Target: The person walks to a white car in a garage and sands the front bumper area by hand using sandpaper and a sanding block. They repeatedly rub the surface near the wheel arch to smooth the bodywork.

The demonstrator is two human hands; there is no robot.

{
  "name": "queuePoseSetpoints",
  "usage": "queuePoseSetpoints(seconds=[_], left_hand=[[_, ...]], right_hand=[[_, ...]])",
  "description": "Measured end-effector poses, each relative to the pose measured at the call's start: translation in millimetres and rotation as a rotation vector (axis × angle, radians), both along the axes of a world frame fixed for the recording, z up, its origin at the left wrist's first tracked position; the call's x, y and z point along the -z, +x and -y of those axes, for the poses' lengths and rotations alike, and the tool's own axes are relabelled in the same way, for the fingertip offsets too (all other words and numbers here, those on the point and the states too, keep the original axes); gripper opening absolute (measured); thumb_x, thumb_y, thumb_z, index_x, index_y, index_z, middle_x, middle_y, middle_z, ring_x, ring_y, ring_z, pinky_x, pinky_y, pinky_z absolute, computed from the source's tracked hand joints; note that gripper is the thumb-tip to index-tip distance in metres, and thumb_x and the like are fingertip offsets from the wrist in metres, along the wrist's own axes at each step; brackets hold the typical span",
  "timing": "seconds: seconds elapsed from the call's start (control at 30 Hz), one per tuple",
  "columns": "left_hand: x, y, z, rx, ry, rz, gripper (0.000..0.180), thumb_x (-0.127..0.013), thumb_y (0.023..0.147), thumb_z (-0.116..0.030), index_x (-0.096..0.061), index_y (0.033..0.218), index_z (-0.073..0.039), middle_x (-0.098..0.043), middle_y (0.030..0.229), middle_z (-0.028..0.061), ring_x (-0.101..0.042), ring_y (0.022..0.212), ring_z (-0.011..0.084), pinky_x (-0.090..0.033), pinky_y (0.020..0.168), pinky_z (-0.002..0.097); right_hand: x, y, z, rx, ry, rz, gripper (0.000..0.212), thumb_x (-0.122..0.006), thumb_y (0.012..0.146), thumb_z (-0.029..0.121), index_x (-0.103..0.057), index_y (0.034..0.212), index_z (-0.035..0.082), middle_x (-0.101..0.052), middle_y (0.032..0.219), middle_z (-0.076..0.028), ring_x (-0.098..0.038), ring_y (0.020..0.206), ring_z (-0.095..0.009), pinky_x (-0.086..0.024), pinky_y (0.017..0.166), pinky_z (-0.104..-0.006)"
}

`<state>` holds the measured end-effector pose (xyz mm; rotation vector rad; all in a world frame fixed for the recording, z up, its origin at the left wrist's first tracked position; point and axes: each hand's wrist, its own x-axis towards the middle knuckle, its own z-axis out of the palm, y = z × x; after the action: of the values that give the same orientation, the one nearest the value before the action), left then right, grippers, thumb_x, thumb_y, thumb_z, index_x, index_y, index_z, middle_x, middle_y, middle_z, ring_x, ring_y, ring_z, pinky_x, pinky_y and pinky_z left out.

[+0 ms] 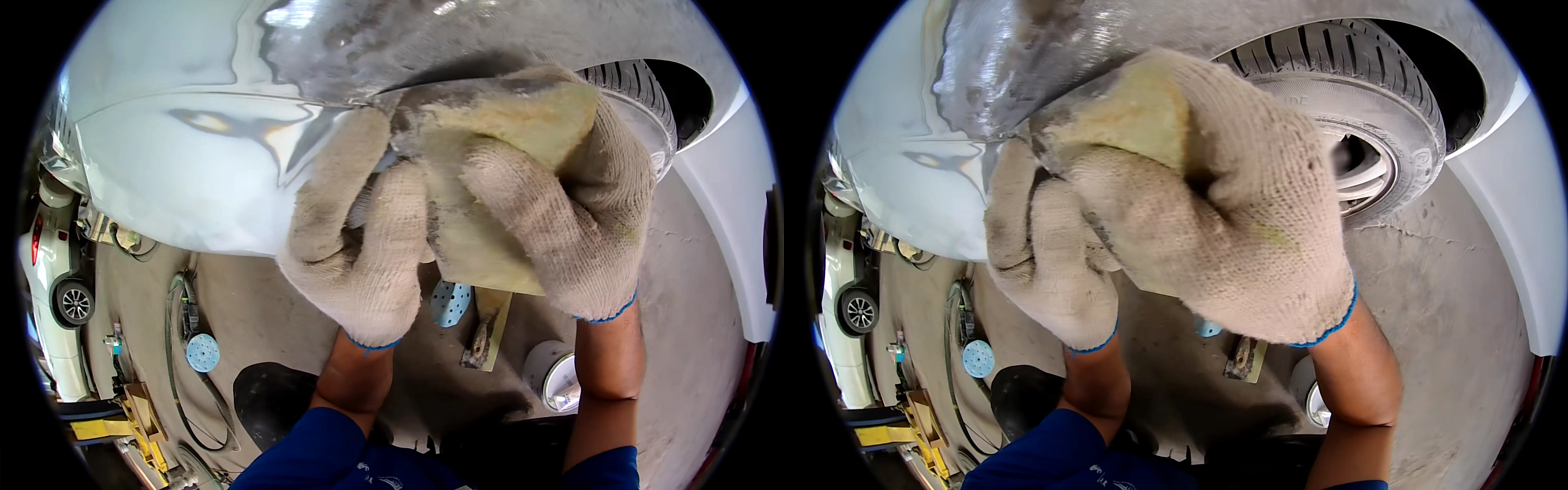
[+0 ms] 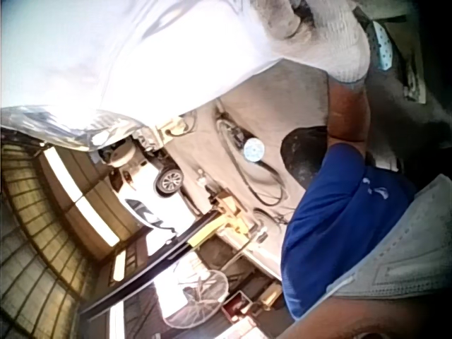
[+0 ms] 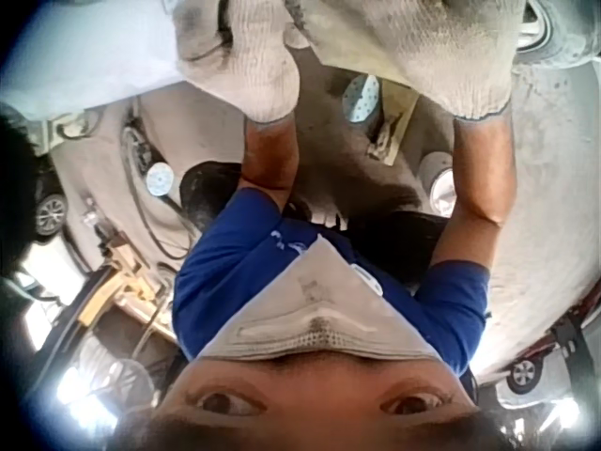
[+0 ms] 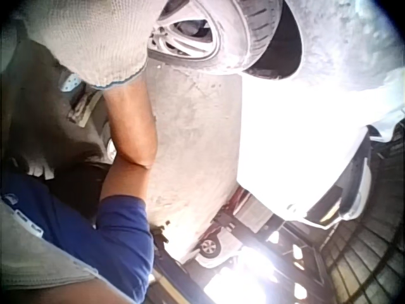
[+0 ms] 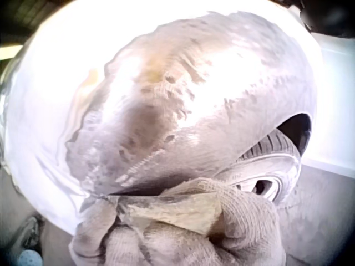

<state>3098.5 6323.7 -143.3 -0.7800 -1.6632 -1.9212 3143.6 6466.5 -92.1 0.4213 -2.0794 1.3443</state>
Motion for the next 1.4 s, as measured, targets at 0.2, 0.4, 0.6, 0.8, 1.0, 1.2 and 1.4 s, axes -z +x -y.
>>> queuePoseSetpoints(seconds=[0.2, 0.4, 0.6, 0.8, 1.0, 1.2, 1.4], left_hand=[[-2, -2, 2, 0.122, 0.114, 0.054, 0.041, -0.055, 0.087, 0.002, -0.051, 0.127, 0.008, -0.060, 0.100, 0.0102, -0.047, 0.053, 0.0049, -0.037, 0.045, 0.0186], [3, -7, 1, 0.042, -0.009, -0.067, 0.040, -0.054, 0.085, 0.008, -0.054, 0.125, 0.008, -0.063, 0.091, 0.0108, -0.049, 0.051, 0.0062, -0.039, 0.044, 0.0185], [-1, -1, 7, 0.066, -0.020, 0.110, 0.038, -0.066, 0.079, 0.007, -0.062, 0.117, 0.007, -0.067, 0.104, 0.0159, -0.059, 0.083, 0.0143, -0.047, 0.072, 0.0252], [-6, 2, 6, 0.126, 0.082, 0.179, 0.034, -0.070, 0.078, 0.007, -0.065, 0.112, 0.006, -0.068, 0.108, 0.0176, -0.065, 0.085, 0.0151, -0.053, 0.070, 0.0249], [-5, 0, 3, 0.190, 0.159, 0.131, 0.035, -0.064, 0.080, 0.010, -0.063, 0.115, 0.006, -0.068, 0.101, 0.0160, -0.061, 0.070, 0.0108, -0.050, 0.056, 0.0216], [-5, -1, 6, 0.152, 0.101, 0.138, 0.034, -0.069, 0.076, 0.010, -0.066, 0.110, 0.006, -0.068, 0.106, 0.0177, -0.066, 0.083, 0.0141, -0.054, 0.070, 0.0252], [0, -2, 5, 0.181, 0.086, 0.120, 0.034, -0.065, 0.080, 0.009, -0.063, 0.114, 0.006, -0.067, 0.090, 0.0119, -0.059, 0.064, 0.0107, -0.046, 0.055, 0.0216]], right_hand=[[-7, 2, 0, -0.031, 0.018, 0.023, 0.038, -0.070, 0.083, 0.005, -0.058, 0.118, -0.004, -0.069, 0.103, -0.013, -0.068, 0.093, -0.021, -0.057, 0.080, -0.0318], [-12, 9, -8, 0.014, 0.083, 0.074, 0.036, -0.068, 0.083, 0.001, -0.058, 0.118, -0.003, -0.069, 0.102, -0.014, -0.069, 0.092, -0.021, -0.058, 0.079, -0.0318], [-11, 4, -11, -0.059, 0.053, 0.030, 0.035, -0.069, 0.083, 0.005, -0.058, 0.115, -0.004, -0.069, 0.099, -0.013, -0.069, 0.089, -0.021, -0.058, 0.075, -0.0308], [-18, 5, -2, -0.066, -0.091, 0.126, 0.032, -0.069, 0.081, 0.007, -0.060, 0.110, -0.004, -0.070, 0.096, -0.013, -0.068, 0.085, -0.019, -0.057, 0.074, -0.0298], [-20, 4, -2, -0.088, -0.104, 0.090, 0.029, -0.068, 0.081, 0.005, -0.061, 0.108, -0.004, -0.069, 0.095, -0.013, -0.067, 0.086, -0.017, -0.056, 0.075, -0.0294], [-22, 11, 4, -0.023, -0.150, 0.180, 0.032, -0.067, 0.082, 0.003, -0.058, 0.113, -0.004, -0.069, 0.097, -0.012, -0.067, 0.088, -0.018, -0.055, 0.076, -0.0296], [-22, 12, 0, 0.028, -0.088, 0.188, 0.032, -0.067, 0.083, 0.002, -0.058, 0.113, -0.005, -0.069, 0.099, -0.013, -0.067, 0.088, -0.018, -0.055, 0.077, -0.0297]])
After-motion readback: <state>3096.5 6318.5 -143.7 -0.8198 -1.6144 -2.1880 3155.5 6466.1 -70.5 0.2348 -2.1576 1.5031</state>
